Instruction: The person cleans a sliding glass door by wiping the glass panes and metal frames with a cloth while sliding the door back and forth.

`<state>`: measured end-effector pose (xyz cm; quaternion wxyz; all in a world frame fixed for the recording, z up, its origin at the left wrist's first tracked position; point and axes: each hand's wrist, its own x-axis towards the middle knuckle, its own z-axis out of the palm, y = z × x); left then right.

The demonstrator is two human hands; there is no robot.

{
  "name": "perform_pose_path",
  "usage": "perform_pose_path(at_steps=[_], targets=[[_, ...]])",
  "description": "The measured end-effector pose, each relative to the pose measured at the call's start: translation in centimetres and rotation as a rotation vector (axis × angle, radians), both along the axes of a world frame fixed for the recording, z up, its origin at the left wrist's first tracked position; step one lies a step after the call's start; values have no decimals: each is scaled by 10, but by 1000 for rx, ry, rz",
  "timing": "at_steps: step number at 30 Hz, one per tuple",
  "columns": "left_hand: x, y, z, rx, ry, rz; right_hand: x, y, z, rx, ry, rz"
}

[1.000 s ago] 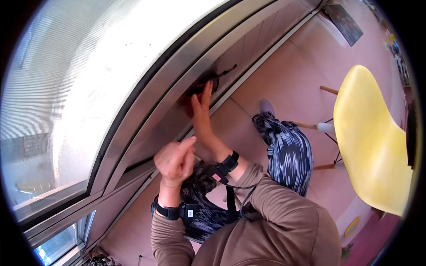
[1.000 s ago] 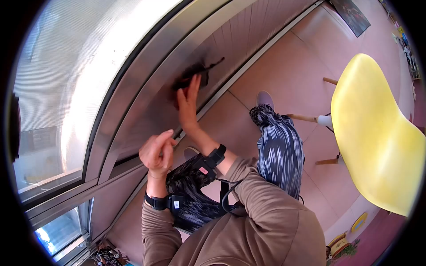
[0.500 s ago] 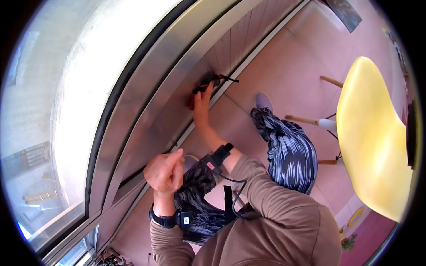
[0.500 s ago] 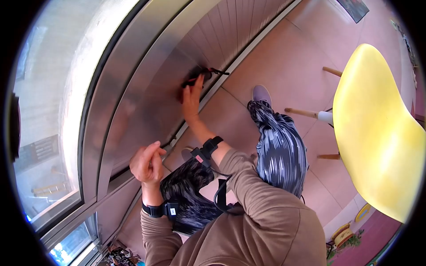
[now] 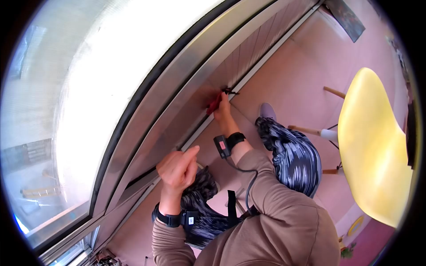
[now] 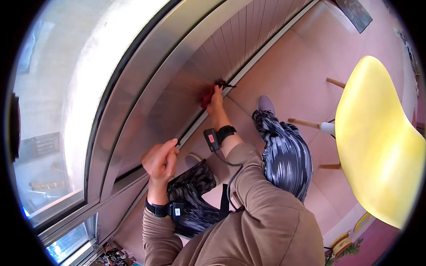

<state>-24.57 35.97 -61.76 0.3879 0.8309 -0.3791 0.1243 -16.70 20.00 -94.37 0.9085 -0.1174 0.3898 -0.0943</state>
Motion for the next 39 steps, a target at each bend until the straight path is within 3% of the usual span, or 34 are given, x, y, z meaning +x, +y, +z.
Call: perform_pose_path(at_steps=[2, 4, 7, 10, 12, 14, 18, 21, 22, 24, 28, 32, 35, 37, 39], targets=[[-2, -1, 0, -5, -21, -2, 5, -5, 84, -362, -138, -208], [-5, 0, -1, -11, -44, -14, 6, -13, 162, -554, -151, -189], [-9, 0, -3, -22, -63, -50, 12, -13, 233, -1198, -150, -173], [-13, -5, -2, 33, -52, -65, 1, 0, 297, -1277, -292, -193], [-12, -6, -3, 98, -59, -63, 2, 0, 291, -1226, -312, -219], [-11, -9, -6, 109, -58, -76, 7, -5, 253, -1566, -305, -245], [-8, -11, -10, 147, -37, -100, 15, -13, 161, -1257, -32, -240], [-5, -15, -12, 166, -26, -122, 23, -10, 44, -939, 123, -153], [-5, -16, -14, 174, -20, -122, 17, -9, 37, -930, 128, -149], [-2, -16, -18, 174, -2, -139, 3, -5, 23, -383, 156, -130], [1, -6, -21, 184, 10, -108, 1, -14, -50, -153, 177, -13], [0, -7, -17, 174, 26, -90, 5, -19, -39, -71, 150, -33], [0, -5, -15, 142, 22, -92, 8, -21, 38, -142, 52, -25], [-2, -4, -13, 116, 7, -93, 17, -21, 105, -500, -94, -185], [-6, -2, -11, 111, 8, -84, 28, -34, 166, -873, -144, -185]])
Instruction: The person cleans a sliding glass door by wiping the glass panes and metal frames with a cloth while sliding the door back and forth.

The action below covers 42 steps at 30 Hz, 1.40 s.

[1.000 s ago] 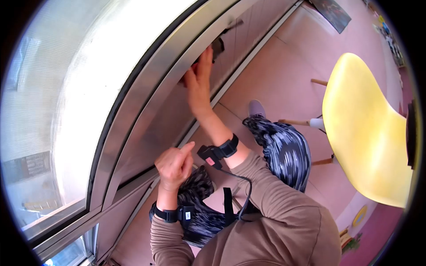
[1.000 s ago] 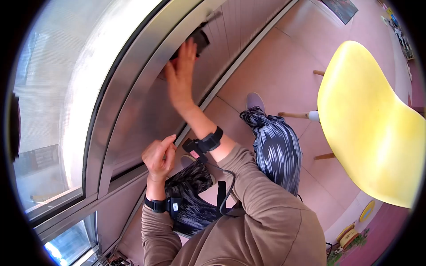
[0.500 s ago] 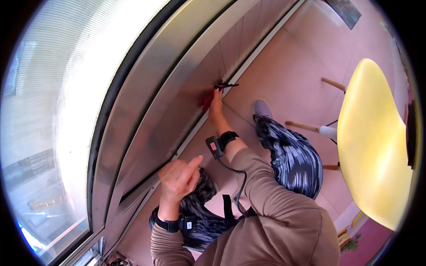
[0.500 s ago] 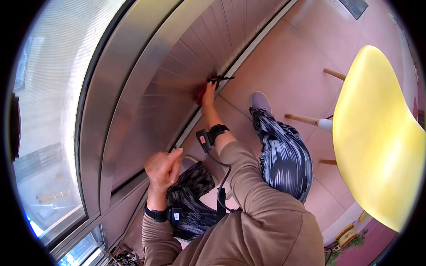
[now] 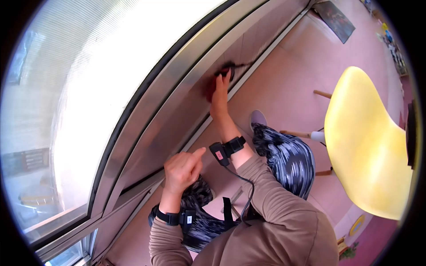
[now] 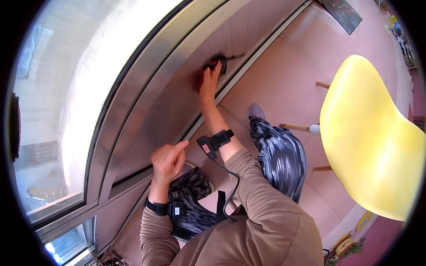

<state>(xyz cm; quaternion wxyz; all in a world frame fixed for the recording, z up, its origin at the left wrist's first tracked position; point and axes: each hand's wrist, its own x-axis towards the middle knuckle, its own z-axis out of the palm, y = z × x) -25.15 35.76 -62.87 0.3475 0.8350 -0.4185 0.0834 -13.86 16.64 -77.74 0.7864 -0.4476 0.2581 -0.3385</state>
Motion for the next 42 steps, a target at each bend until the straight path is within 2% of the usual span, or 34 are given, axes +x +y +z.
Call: perform_pose_path(at_steps=[2, 3, 4, 6, 7, 9, 10, 13, 17, 19, 20, 22, 23, 24, 26, 28, 31, 34, 35, 39, 42], targets=[[-2, -1, 2, 3, -12, -14, 6, -6, 64, -447, 97, -86], [-3, 0, 3, 14, -13, -18, 7, -7, 94, -458, 90, -94], [-4, -1, 0, 9, -15, -21, 8, -8, 119, -384, -29, -41], [-4, -1, -4, -20, -15, -6, 6, -7, 130, -312, -144, 5], [-4, 0, -4, -22, -15, -8, 6, -6, 124, -400, -138, -17], [-4, 1, -5, -4, -29, 3, 9, -10, 101, -641, -87, -107], [-3, 1, -6, -2, -24, 3, 14, -13, 87, -639, -82, -106], [-4, 1, -5, 42, 4, -8, 25, -26, 37, -330, 31, -204], [-2, -4, -5, 104, 40, -61, 31, -48, -67, -126, 201, -200], [1, -2, -8, 128, 45, -69, 29, -50, -110, 68, 295, -180], [2, -1, -11, 136, 53, -76, 28, -55, -147, 72, 301, -176], [3, 3, -17, 147, 71, -72, 24, -58, -217, 390, 86, -116], [4, 4, -18, 144, 73, -68, 17, -52, -203, 407, 263, -80], [4, 4, -19, 142, 74, -65, 15, -53, -224, 411, 267, -74], [7, 3, -20, 150, 74, -56, 12, -58, -248, 596, 291, 68], [7, 1, -16, 155, 72, -53, 11, -53, -196, 621, 361, -10], [11, -4, -13, 154, 67, -58, 23, -66, -156, 753, 357, -3], [11, -6, -16, 101, 106, -63, 36, -77, -96, 549, 192, -114], [10, -7, -15, 100, 105, -58, 38, -82, -48, 461, 153, -130], [7, -9, -13, 82, 78, -61, 70, -109, 36, -91, 105, -229], [7, -12, -15, 94, 66, -84, 76, -115, 98, -250, 46, -216]])
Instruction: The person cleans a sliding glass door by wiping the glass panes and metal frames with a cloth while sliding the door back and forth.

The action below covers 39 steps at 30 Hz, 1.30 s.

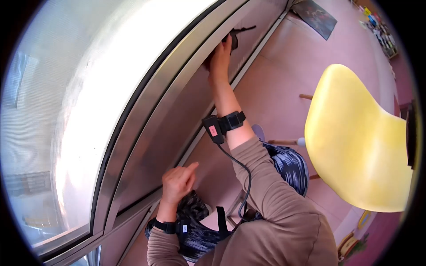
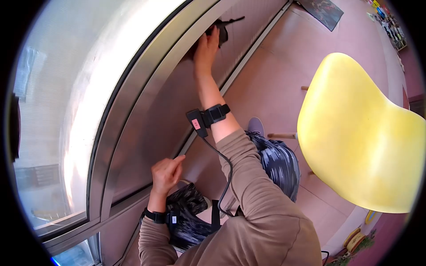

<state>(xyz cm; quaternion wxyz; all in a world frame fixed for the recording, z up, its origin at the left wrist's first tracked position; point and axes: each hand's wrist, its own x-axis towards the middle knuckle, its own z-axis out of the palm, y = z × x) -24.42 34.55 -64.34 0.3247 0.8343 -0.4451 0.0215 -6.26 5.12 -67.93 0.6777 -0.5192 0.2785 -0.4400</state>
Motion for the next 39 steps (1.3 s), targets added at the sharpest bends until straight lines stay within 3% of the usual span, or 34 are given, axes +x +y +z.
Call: perform_pose_path(at_steps=[4, 6, 8, 10, 13, 15, 19, 21, 22, 24, 25, 27, 29, 33, 35, 37, 39], targets=[[0, -11, 3, 36, 4, -17, -4, -6, 24, 28, -164, 122], [1, -12, 2, 30, -2, -44, -7, -3, -3, -346, -88, -38], [2, -11, -1, 50, 7, -44, -1, -6, -51, -331, -44, -58], [1, -10, -3, 58, 13, -48, -4, -9, -96, 18, 18, -39], [4, -8, -5, 96, 63, -37, -8, -12, -182, 171, 76, -29], [8, -3, -12, 94, 90, -37, -20, -2, -221, 512, 230, -21], [12, 0, -18, 113, 111, -29, -40, -6, -315, 649, 340, 8], [14, 1, -21, 116, 74, -59, -46, -15, -318, 714, 369, 181], [15, -1, -23, 108, 64, -56, -44, -19, -317, 731, 376, 241], [16, -2, -22, 100, 69, -62, -37, -23, -261, 1076, 210, 133], [15, -3, -20, 92, 60, -60, -27, -35, -253, 1066, 204, 138], [13, -3, -19, 98, 57, -76, -2, -67, -243, 770, 164, 62], [11, -3, -15, 91, 50, -76, 6, -69, -128, 530, 62, 4], [8, -9, -8, 99, 45, -85, 39, -113, -24, 344, -160, 40], [7, -12, -6, 107, 38, -91, 43, -130, 13, 103, -205, 132], [6, -15, -4, 116, 33, -94, 34, -119, 39, 146, -265, 127], [6, -16, -6, 112, 27, -94, 27, -107, 30, 88, -412, 104]])
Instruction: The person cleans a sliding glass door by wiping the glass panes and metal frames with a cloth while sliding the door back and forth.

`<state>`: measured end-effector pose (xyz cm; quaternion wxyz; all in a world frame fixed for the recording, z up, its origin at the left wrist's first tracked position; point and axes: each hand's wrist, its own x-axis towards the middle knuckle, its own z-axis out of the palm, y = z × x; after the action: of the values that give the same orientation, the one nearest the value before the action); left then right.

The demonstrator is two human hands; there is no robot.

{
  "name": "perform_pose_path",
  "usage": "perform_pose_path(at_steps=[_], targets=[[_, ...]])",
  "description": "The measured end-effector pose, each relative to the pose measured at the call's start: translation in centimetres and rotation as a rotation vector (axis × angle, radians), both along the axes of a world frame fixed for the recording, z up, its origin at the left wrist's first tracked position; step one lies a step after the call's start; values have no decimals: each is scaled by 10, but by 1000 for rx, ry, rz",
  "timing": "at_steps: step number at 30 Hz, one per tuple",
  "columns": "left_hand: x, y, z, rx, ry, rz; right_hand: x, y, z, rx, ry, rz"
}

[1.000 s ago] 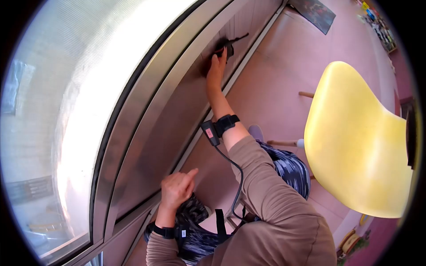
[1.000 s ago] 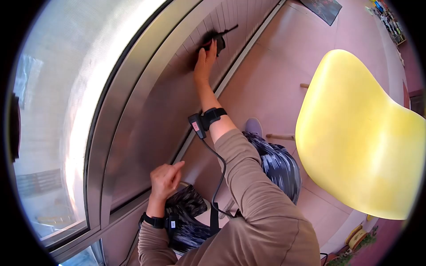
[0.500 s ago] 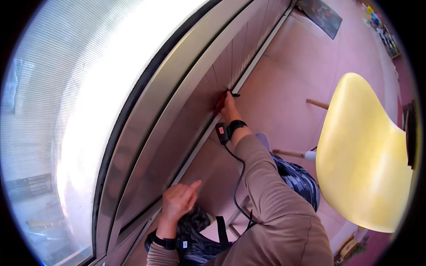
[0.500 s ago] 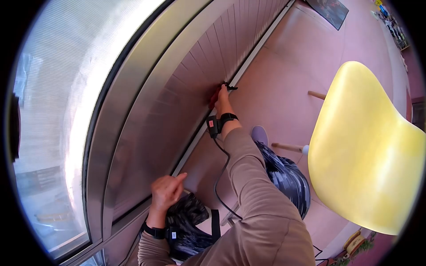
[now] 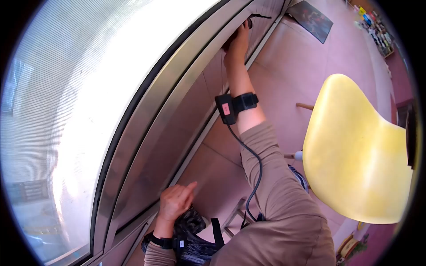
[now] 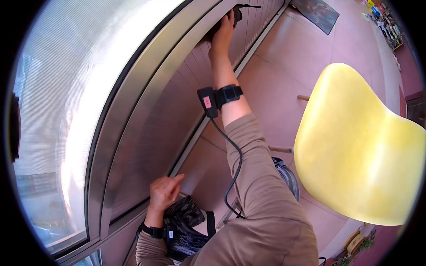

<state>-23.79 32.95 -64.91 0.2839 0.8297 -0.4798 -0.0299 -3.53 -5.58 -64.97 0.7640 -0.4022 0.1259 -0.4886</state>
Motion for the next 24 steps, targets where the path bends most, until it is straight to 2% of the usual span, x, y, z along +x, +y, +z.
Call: perform_pose_path(at_steps=[1, 3, 10, 11, 13, 16, 18, 19, 21, 23, 24], targets=[[0, -1, 0, 9, 3, 1, 2, 6, -18, 9, 3, 1], [1, -2, 1, 44, -6, -9, 6, 17, -75, -392, 249, -405], [3, -7, -2, 83, 11, -33, -23, 32, -260, 103, 684, -211], [2, -8, 1, 74, 26, -10, -31, 39, -257, 106, 684, -203], [3, -7, 0, 64, 42, 18, -46, 49, -245, 518, 790, 6], [6, -5, -1, 105, 14, -4, -54, 30, -314, 645, 822, 268], [6, -4, 0, 100, 27, -10, -51, 27, -310, 610, 778, 344], [5, -3, 0, 94, 18, -6, -53, 22, -307, 770, 801, 379], [5, -7, 3, 107, 21, -29, -41, 19, -254, 752, 695, 314], [2, -6, 4, 93, 5, -26, -20, 8, -212, 604, 677, 4], [1, -5, 5, 89, 2, -25, -10, 0, -189, 437, 541, -68]])
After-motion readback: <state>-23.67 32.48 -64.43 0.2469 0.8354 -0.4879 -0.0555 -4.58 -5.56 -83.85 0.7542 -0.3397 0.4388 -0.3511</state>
